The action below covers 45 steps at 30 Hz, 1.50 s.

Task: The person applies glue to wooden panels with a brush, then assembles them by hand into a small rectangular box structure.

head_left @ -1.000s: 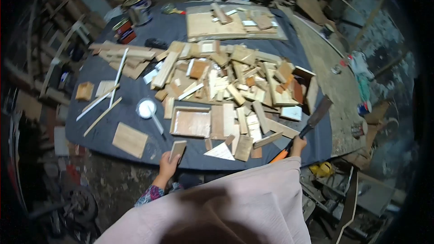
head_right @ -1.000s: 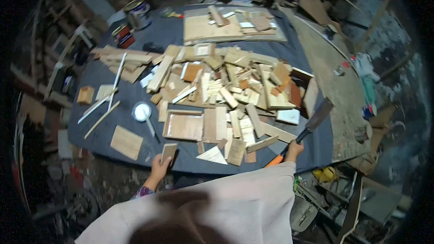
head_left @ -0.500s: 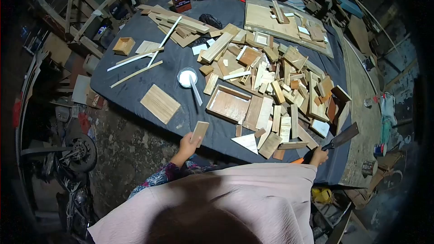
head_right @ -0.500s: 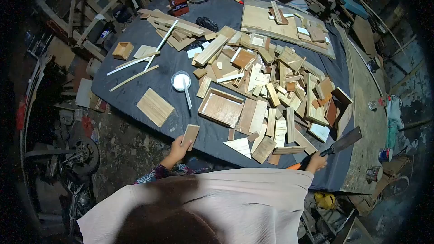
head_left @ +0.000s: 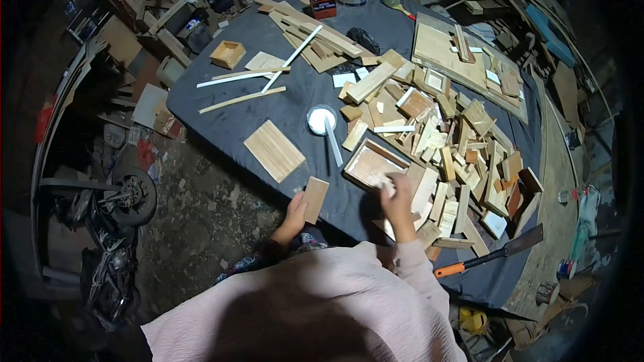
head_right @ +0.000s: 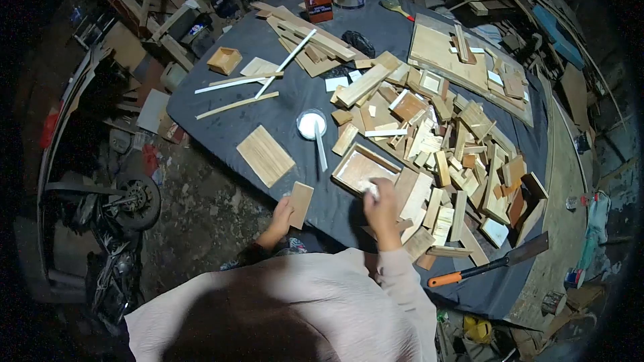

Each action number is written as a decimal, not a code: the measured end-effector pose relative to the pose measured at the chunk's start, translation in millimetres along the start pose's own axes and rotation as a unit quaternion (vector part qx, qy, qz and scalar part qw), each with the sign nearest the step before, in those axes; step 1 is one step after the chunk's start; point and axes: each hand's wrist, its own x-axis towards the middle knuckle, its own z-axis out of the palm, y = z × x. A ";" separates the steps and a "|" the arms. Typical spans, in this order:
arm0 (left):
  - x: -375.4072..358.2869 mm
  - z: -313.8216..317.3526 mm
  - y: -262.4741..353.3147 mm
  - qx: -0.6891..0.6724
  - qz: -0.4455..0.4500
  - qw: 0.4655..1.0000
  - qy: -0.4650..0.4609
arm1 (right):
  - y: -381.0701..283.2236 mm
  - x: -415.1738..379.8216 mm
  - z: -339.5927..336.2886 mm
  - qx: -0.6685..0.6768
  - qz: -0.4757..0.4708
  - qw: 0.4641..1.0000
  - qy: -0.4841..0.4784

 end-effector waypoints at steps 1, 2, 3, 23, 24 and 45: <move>0.9 -0.7 -0.3 -0.027 -0.015 0.999 0.024 | -13.0 11.3 13.9 -0.031 -0.065 0.997 -0.024; 3.5 -6.2 0.6 -0.027 -0.010 0.999 0.018 | -22.4 24.1 26.3 -0.067 -0.120 0.989 -0.056; 4.1 -10.5 9.5 -0.086 -0.043 0.995 0.023 | -29.3 32.8 37.4 -0.121 -0.091 0.979 -0.134; 126.1 -85.8 19.1 -0.240 -0.209 0.948 -0.001 | -58.1 96.8 150.1 -0.057 -0.089 0.994 0.001; 133.7 -83.0 25.4 -0.237 -0.216 0.947 0.005 | -55.8 94.6 149.7 -0.078 -0.110 0.991 -0.009; 201.7 -51.0 39.1 -0.266 -0.279 0.914 -0.126 | -60.0 97.5 156.2 -0.056 -0.080 0.995 0.018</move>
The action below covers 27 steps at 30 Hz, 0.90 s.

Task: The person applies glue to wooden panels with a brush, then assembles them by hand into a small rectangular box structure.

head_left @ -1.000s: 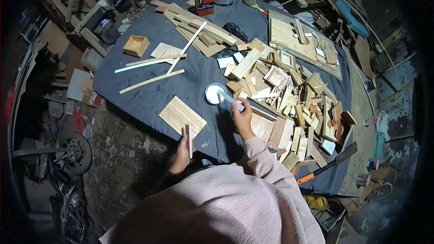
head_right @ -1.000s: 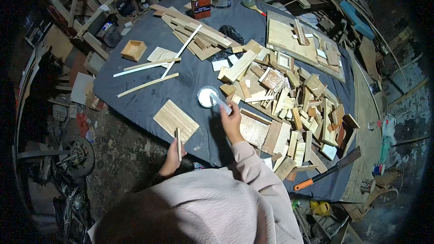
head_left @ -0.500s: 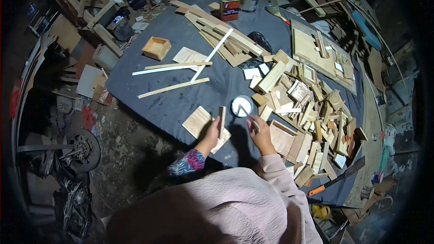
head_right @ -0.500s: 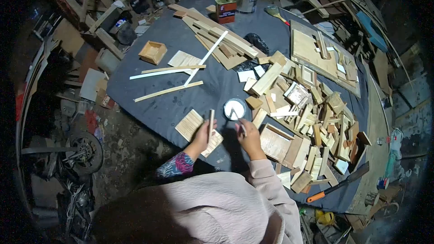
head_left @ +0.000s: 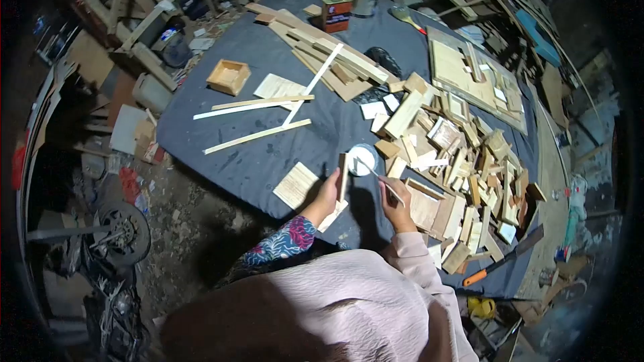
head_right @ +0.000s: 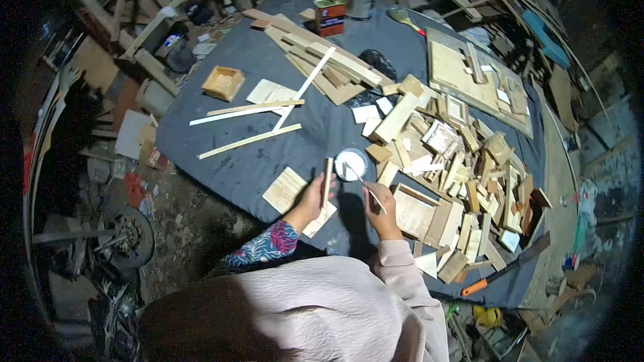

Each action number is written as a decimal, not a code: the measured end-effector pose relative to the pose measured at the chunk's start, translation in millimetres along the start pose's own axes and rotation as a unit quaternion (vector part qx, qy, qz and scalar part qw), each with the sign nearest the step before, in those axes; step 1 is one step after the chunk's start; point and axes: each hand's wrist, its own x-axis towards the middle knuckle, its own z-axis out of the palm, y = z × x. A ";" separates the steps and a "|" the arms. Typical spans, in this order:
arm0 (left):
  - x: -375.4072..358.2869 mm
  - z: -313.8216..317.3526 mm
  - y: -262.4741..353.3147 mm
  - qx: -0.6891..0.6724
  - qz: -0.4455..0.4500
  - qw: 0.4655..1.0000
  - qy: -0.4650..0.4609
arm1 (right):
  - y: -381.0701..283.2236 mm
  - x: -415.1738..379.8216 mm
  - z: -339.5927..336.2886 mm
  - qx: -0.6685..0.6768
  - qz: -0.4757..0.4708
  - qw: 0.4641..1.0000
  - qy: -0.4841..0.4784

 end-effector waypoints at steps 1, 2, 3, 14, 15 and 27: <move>0.8 -0.1 0.3 0.008 0.004 1.000 0.005 | 0.4 -2.0 -2.0 0.047 0.024 0.997 0.053; -0.1 -0.7 -0.5 0.001 0.007 1.000 0.007 | 11.9 -10.7 2.8 0.105 0.129 0.984 0.063; -1.4 -1.5 0.1 -0.004 0.012 1.000 0.010 | 9.2 -11.8 2.0 0.122 0.190 0.971 0.079; -1.9 -7.4 -7.9 -0.036 0.001 0.999 0.038 | 21.7 -24.6 7.7 0.089 0.205 0.969 0.104; 1.9 -9.9 -7.8 -0.027 -0.012 0.999 0.032 | 13.4 -19.9 4.5 0.056 0.147 0.983 0.097; 2.4 -14.5 -4.4 -0.033 0.009 0.999 0.014 | 47.4 -29.9 6.3 0.445 0.417 0.750 0.258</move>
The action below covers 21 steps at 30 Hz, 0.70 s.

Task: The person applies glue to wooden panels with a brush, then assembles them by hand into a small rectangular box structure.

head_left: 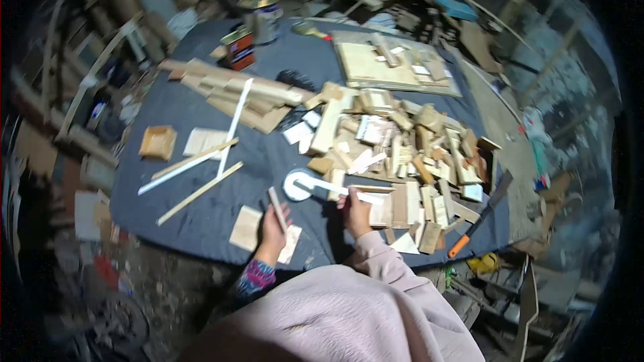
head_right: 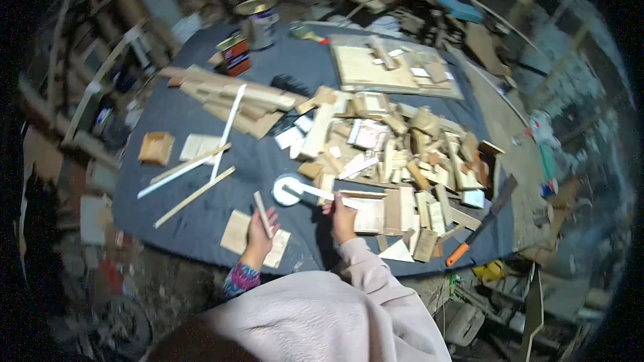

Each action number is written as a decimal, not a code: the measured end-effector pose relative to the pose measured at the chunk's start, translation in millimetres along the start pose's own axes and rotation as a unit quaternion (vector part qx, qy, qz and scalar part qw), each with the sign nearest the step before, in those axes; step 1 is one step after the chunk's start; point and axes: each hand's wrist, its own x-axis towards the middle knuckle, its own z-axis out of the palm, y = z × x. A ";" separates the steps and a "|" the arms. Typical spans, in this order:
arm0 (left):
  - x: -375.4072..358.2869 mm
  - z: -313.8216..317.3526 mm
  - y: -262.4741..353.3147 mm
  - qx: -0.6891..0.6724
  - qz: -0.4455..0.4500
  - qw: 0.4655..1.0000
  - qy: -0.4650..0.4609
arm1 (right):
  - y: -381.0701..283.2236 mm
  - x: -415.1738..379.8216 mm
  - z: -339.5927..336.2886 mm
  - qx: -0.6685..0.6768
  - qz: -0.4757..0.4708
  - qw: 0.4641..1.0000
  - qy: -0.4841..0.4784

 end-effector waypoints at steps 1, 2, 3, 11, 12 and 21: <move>-5.5 2.4 1.1 -0.014 -0.015 1.000 0.007 | -2.8 0.4 -7.5 0.044 0.052 0.998 -0.005; -8.5 3.0 -1.3 -0.039 -0.019 0.999 0.026 | -6.0 -0.7 -13.8 0.087 0.105 0.991 -0.013; -11.4 5.5 -1.6 -0.038 -0.025 0.998 0.044 | -11.2 -5.9 -14.5 0.165 0.103 0.981 -0.008; -36.2 -8.9 -26.4 -0.079 -0.085 0.993 0.023 | -74.4 -55.5 -124.6 0.213 -0.031 0.974 0.075; -35.2 -13.5 -34.2 -0.077 -0.083 0.994 0.004 | -81.8 -58.8 -144.0 0.187 -0.067 0.975 0.104; -55.8 33.7 -59.9 0.008 -0.087 0.996 0.021 | -94.0 -55.9 -193.3 0.061 -0.111 0.965 0.230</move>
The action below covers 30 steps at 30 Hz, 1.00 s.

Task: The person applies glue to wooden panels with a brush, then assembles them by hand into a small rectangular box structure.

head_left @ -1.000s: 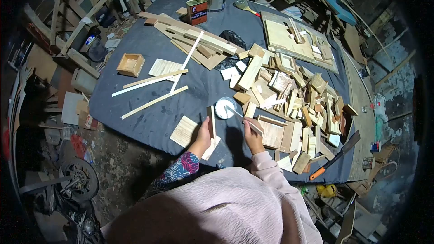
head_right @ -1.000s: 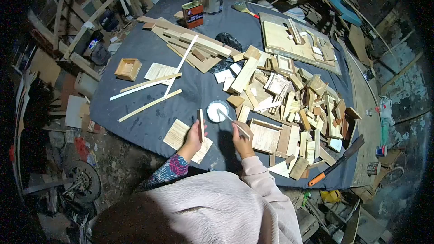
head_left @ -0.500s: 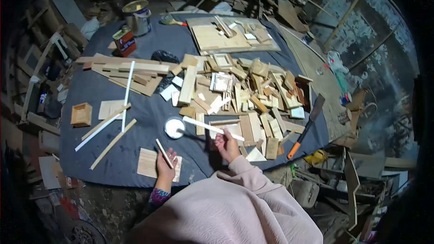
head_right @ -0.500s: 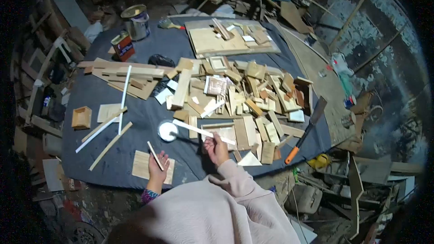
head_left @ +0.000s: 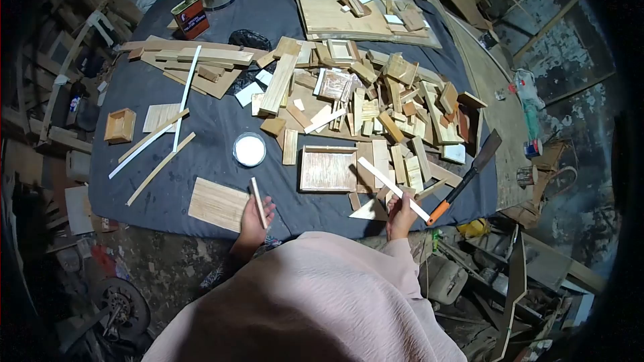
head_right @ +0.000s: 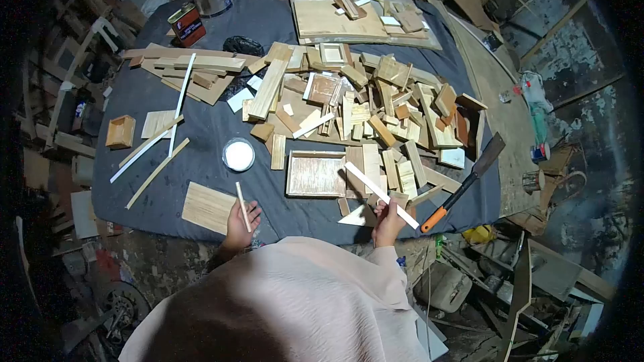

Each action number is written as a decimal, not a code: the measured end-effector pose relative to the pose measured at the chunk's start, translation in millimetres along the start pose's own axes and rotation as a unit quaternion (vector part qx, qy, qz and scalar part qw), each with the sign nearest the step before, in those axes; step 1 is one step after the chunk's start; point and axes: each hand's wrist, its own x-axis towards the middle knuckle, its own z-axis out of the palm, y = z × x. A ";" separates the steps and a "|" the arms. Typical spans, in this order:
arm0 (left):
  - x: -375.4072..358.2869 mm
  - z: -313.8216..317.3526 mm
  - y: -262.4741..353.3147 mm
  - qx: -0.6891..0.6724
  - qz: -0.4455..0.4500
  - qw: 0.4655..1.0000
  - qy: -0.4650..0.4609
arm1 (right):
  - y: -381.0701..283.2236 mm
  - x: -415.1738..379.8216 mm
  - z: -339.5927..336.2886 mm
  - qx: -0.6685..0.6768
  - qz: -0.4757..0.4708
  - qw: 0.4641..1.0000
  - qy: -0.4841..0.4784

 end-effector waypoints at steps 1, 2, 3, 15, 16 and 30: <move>-0.1 4.1 -1.3 0.005 0.001 1.000 0.004 | 5.6 4.7 -3.3 0.003 0.006 1.000 0.002; 0.2 7.7 -3.3 0.014 -0.004 1.000 0.004 | 11.8 10.7 -5.1 -0.019 0.006 1.000 0.022; 0.4 11.5 -5.2 0.022 -0.009 1.000 0.004 | 15.1 14.7 -2.8 -0.041 0.006 0.998 0.042; -8.3 41.0 -22.3 0.099 -0.005 0.995 0.012 | 24.4 34.9 6.1 -0.098 -0.020 0.994 -0.041; -8.4 41.7 -22.8 0.099 -0.005 0.995 0.014 | 24.3 35.7 6.8 -0.099 -0.018 0.994 -0.042; -1.8 42.4 -30.6 0.121 -0.017 0.992 -0.020 | 15.5 43.8 21.6 -0.123 -0.014 0.991 -0.042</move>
